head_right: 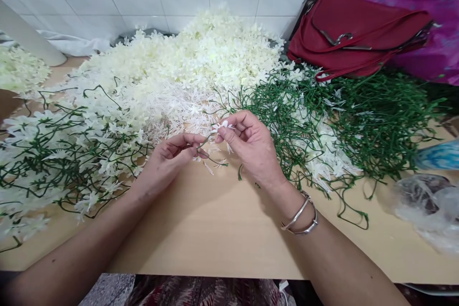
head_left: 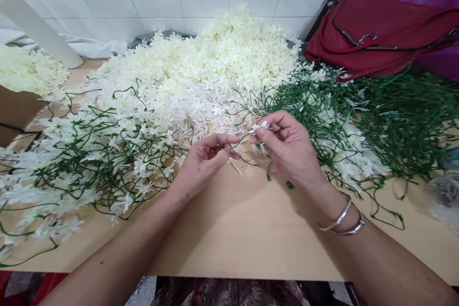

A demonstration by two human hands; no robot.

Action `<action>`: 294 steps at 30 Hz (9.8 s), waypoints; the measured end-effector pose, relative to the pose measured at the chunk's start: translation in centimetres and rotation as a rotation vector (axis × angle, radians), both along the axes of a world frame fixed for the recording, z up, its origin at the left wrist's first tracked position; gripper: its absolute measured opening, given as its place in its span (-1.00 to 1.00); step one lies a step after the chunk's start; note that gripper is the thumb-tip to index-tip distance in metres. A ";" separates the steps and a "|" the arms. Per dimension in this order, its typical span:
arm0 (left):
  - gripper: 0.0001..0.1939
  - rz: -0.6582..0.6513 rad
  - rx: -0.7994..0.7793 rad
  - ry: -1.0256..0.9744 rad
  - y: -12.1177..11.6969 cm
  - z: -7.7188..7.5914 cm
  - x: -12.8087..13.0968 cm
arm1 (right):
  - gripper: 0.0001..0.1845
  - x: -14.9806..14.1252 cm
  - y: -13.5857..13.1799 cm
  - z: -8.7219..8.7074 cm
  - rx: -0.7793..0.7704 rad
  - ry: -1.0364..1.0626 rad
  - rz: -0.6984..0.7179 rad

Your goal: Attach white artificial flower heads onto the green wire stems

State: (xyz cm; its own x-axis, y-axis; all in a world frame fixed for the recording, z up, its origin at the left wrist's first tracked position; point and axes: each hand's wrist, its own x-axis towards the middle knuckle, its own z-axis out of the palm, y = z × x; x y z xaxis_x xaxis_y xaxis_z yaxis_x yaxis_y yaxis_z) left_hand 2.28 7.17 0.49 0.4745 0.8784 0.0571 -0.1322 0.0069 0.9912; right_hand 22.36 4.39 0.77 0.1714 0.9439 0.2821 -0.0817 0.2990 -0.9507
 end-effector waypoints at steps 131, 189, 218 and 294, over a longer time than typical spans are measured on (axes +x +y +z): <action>-0.86 -0.149 0.593 0.658 2.1 0.7 -2.3 | -0.87 2.2 0.8 -1.5 -0.037 -0.805 0.101; -0.70 -0.046 0.052 0.012 0.0 -0.1 0.4 | -0.87 -3.8 -4.9 -1.2 0.194 -0.497 -0.385; -0.86 -0.050 0.459 0.210 -0.7 0.4 -0.3 | -0.88 -2.4 -4.7 0.0 0.079 -0.464 -0.289; -0.77 -0.025 -0.085 0.025 -4.7 -1.2 -3.1 | -0.76 -2.4 -5.0 0.2 -0.414 -0.015 0.289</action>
